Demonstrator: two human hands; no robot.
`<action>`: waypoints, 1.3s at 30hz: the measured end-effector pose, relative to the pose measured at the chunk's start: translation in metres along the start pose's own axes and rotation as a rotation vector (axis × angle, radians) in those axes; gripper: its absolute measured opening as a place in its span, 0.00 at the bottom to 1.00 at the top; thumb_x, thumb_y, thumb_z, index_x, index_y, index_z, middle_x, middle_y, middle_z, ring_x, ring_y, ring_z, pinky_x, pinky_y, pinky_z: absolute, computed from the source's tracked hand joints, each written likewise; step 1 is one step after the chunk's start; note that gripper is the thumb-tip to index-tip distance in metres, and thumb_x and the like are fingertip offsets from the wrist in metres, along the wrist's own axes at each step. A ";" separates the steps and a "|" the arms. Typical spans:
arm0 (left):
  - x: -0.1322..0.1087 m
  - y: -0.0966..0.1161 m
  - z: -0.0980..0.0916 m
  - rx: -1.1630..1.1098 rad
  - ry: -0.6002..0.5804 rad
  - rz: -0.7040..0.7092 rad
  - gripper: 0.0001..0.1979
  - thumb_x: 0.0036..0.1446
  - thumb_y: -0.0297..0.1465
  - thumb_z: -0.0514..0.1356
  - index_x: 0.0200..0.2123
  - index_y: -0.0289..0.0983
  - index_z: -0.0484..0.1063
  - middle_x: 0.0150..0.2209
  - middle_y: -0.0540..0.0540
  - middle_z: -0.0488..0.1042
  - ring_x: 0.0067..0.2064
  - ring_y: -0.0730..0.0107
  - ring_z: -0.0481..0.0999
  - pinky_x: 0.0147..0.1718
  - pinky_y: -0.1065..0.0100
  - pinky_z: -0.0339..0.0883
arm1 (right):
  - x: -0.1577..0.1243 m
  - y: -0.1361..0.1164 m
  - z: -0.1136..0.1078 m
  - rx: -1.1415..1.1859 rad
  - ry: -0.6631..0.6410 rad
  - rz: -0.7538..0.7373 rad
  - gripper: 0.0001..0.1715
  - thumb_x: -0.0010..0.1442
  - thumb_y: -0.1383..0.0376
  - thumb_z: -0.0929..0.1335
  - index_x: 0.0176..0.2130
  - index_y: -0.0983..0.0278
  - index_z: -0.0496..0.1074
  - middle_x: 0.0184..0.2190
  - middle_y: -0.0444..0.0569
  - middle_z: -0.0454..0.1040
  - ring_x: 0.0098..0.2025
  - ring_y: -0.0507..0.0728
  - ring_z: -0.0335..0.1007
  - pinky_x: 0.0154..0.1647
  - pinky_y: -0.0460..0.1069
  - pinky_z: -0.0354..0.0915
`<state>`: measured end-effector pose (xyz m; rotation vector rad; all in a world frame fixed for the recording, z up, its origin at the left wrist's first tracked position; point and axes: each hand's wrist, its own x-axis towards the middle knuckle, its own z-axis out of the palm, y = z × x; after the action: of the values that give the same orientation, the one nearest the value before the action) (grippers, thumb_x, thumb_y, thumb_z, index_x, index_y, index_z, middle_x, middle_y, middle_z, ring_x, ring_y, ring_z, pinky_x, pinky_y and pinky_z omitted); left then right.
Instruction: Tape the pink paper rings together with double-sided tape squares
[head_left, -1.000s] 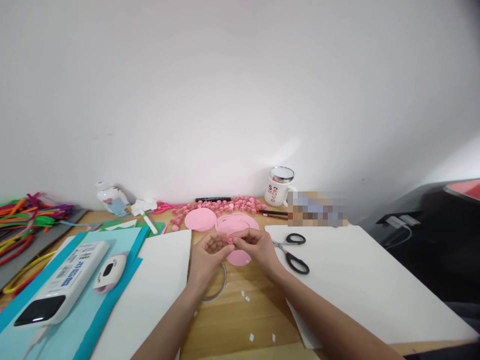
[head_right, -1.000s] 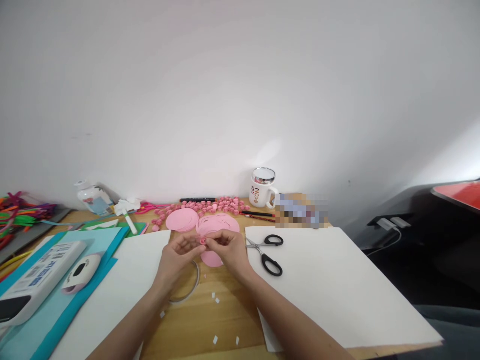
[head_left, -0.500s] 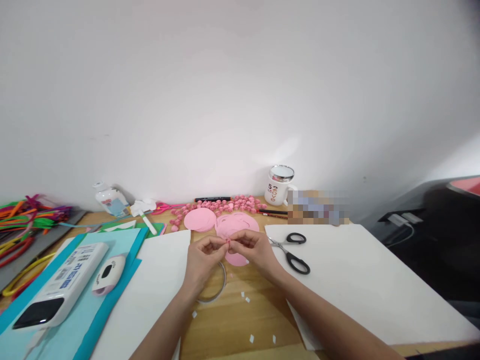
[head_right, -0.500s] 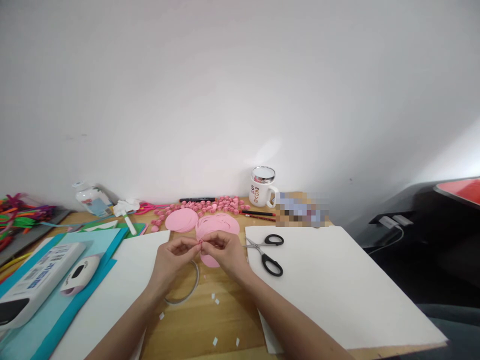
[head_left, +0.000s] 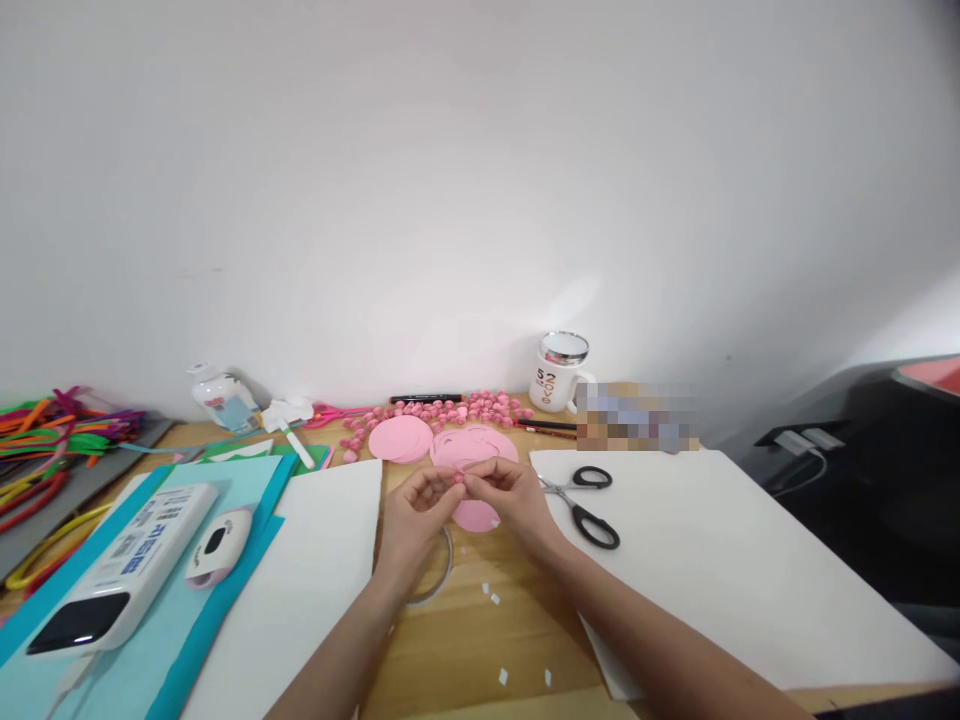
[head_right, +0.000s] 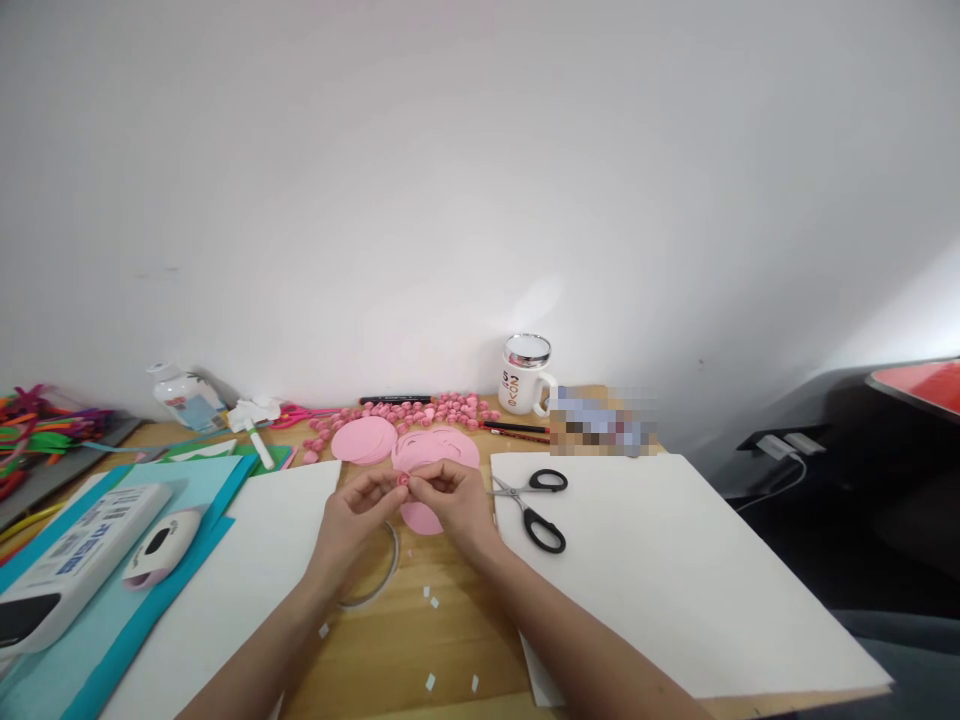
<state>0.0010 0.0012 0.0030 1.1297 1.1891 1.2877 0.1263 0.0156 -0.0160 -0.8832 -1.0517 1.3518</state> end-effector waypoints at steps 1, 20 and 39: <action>-0.001 0.000 0.001 0.001 0.020 -0.001 0.10 0.40 0.30 0.64 0.29 0.33 0.73 0.28 0.47 0.76 0.31 0.70 0.75 0.33 0.71 0.68 | 0.000 0.001 0.001 0.020 0.009 0.007 0.12 0.40 0.60 0.73 0.24 0.66 0.73 0.24 0.46 0.75 0.27 0.52 0.70 0.33 0.49 0.69; 0.001 0.004 -0.007 0.261 0.016 0.092 0.07 0.40 0.30 0.63 0.26 0.34 0.77 0.26 0.46 0.78 0.27 0.68 0.75 0.26 0.72 0.68 | 0.003 -0.004 -0.007 -0.037 -0.150 0.040 0.12 0.43 0.59 0.71 0.27 0.66 0.74 0.23 0.45 0.75 0.26 0.51 0.71 0.33 0.49 0.70; 0.004 0.007 -0.010 0.208 -0.076 0.039 0.06 0.38 0.30 0.64 0.24 0.35 0.76 0.22 0.47 0.76 0.25 0.68 0.74 0.26 0.71 0.69 | 0.004 -0.002 -0.011 -0.233 -0.199 -0.051 0.12 0.46 0.60 0.70 0.27 0.67 0.73 0.22 0.46 0.74 0.25 0.52 0.70 0.30 0.48 0.67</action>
<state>-0.0093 0.0045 0.0092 1.3464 1.2705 1.1593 0.1369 0.0200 -0.0172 -0.8973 -1.3978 1.3112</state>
